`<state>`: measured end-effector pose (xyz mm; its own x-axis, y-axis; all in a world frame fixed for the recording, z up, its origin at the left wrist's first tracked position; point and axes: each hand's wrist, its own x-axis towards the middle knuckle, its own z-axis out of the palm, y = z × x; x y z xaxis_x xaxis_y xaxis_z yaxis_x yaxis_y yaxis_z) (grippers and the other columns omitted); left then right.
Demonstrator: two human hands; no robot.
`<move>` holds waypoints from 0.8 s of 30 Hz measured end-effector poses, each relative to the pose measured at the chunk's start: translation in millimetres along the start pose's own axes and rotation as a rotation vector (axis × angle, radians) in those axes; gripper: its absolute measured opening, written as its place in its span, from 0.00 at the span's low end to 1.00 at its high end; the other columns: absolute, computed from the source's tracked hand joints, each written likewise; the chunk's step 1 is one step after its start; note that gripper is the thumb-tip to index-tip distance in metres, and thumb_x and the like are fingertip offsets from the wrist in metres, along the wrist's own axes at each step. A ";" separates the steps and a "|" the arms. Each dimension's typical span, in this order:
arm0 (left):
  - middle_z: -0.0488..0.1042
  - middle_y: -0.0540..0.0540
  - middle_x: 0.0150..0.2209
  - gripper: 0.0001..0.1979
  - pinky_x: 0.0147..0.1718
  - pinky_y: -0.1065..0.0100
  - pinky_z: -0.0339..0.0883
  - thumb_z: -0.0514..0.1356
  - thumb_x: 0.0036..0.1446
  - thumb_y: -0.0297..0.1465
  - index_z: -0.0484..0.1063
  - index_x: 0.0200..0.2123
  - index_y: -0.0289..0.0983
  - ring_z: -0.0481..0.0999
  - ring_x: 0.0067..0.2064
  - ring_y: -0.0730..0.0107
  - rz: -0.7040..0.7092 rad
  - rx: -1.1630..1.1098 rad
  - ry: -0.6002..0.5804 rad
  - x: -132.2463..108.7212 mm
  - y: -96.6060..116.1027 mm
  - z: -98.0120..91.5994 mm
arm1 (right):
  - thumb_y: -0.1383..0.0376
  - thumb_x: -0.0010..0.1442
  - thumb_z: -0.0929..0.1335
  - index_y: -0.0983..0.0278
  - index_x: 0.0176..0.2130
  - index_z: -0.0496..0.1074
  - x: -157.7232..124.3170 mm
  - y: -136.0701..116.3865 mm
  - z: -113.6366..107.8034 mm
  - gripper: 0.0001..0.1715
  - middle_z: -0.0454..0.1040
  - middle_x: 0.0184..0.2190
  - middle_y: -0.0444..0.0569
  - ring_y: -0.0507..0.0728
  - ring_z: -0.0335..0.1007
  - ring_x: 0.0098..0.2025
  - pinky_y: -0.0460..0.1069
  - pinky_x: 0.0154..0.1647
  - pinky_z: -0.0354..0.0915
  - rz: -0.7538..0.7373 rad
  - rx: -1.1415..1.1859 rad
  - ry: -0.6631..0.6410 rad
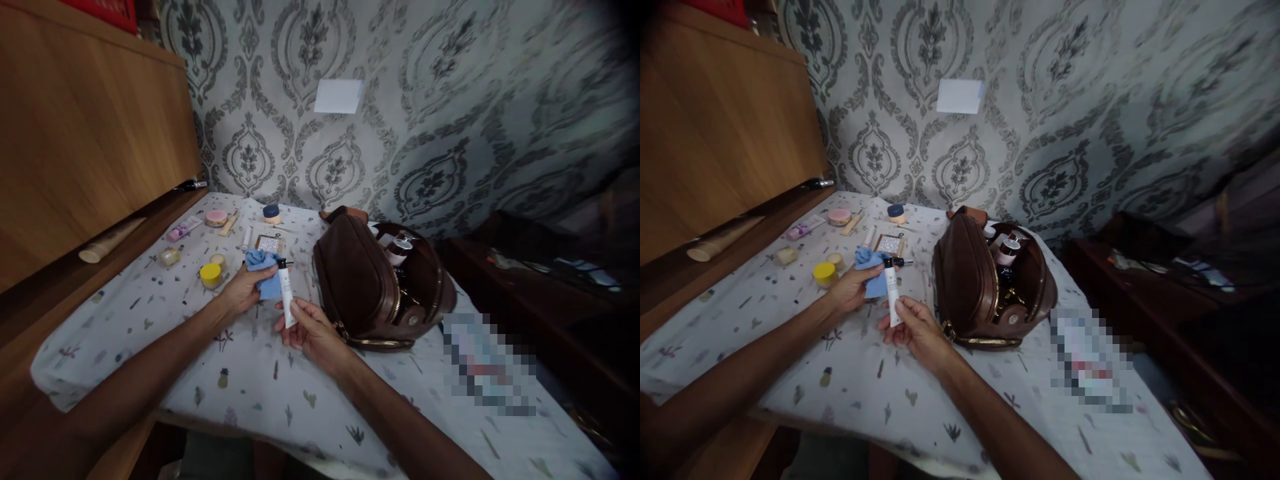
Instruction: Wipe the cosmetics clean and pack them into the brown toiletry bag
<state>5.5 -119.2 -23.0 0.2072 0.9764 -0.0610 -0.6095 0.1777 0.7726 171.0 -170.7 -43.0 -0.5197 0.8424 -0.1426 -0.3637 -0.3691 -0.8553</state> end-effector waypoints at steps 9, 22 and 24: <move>0.82 0.41 0.34 0.22 0.30 0.68 0.73 0.75 0.41 0.35 0.77 0.39 0.32 0.81 0.33 0.61 -0.146 0.054 -0.218 -5.4 -6.4 -7.2 | 0.46 0.50 0.76 0.66 0.30 0.71 0.3 4.5 -1.6 0.27 0.76 0.24 0.46 0.46 0.65 0.19 0.41 0.19 0.56 0.019 0.020 0.032; 0.81 0.43 0.31 0.22 0.37 0.63 0.76 0.77 0.35 0.31 0.76 0.35 0.31 0.82 0.37 0.58 -0.059 0.073 -0.007 -1.8 -7.3 -3.0 | 0.51 0.47 0.79 0.61 0.34 0.64 1.8 3.2 -0.9 0.28 0.73 0.25 0.37 0.44 0.59 0.16 0.40 0.16 0.49 -0.066 -0.062 0.095; 0.81 0.42 0.31 0.22 0.36 0.63 0.76 0.77 0.35 0.31 0.75 0.33 0.31 0.82 0.36 0.58 -0.048 0.049 -0.006 -2.0 -4.8 -3.3 | 0.51 0.48 0.78 0.62 0.34 0.64 0.9 2.4 -0.4 0.27 0.74 0.25 0.39 0.44 0.59 0.16 0.41 0.16 0.49 -0.069 -0.064 0.082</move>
<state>5.5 -121.6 -28.6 0.2396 0.9662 -0.0950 -0.5604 0.2176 0.7991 170.0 -170.6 -45.4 -0.4294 0.8950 -0.1205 -0.3445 -0.2857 -0.8942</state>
